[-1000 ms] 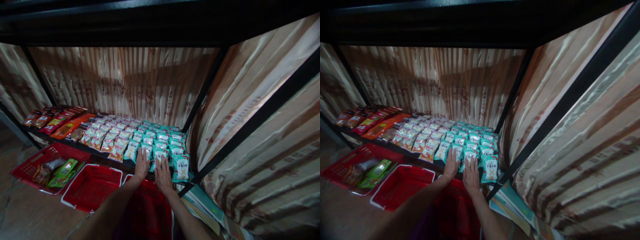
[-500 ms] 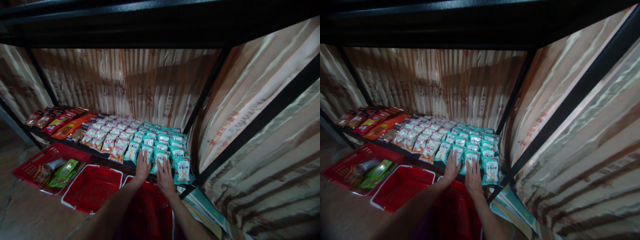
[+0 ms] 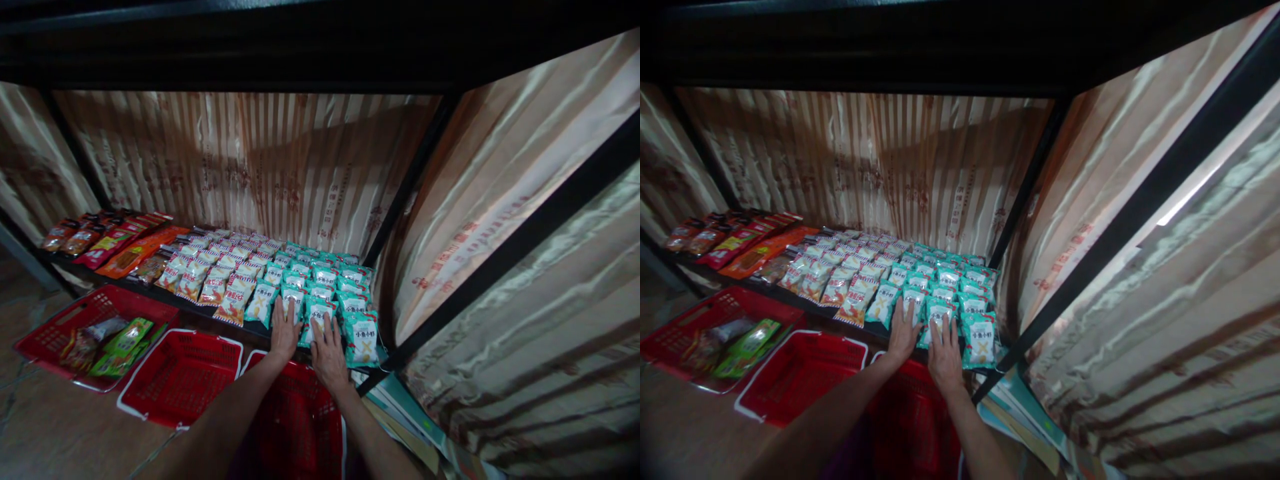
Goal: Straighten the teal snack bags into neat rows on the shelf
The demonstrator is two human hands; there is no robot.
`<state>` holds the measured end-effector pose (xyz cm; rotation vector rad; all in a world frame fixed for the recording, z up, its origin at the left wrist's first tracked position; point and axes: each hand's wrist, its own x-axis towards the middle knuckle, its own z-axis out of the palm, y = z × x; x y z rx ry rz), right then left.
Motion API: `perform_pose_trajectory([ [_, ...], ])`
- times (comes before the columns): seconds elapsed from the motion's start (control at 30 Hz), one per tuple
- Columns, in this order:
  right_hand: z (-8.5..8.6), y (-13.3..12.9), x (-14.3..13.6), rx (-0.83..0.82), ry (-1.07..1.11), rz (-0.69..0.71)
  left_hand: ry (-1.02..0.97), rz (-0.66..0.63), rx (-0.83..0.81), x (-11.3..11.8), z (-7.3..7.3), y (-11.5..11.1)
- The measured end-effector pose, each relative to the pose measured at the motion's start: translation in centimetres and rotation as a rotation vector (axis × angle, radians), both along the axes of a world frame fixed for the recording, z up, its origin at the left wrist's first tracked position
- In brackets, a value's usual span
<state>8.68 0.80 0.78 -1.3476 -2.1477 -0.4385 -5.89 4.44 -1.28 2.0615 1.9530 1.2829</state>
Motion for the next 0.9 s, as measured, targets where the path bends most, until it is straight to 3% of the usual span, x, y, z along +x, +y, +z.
perform_pose_trajectory([
  [0.5, -0.4, -0.8, -0.2, -0.032, 0.035, -0.04, 0.044, -0.037, -0.014, -0.5, -0.3, -0.8],
  [0.67, 0.0, -1.1, -0.2, -0.016, 0.039, -0.041, 0.06, -0.034, 0.0, -0.4, 0.5, -1.3],
  [0.9, -0.7, -2.0, -0.6, -0.006, 0.081, -0.044, 0.048, -0.048, 0.005, 1.6, 1.3, -4.5],
])
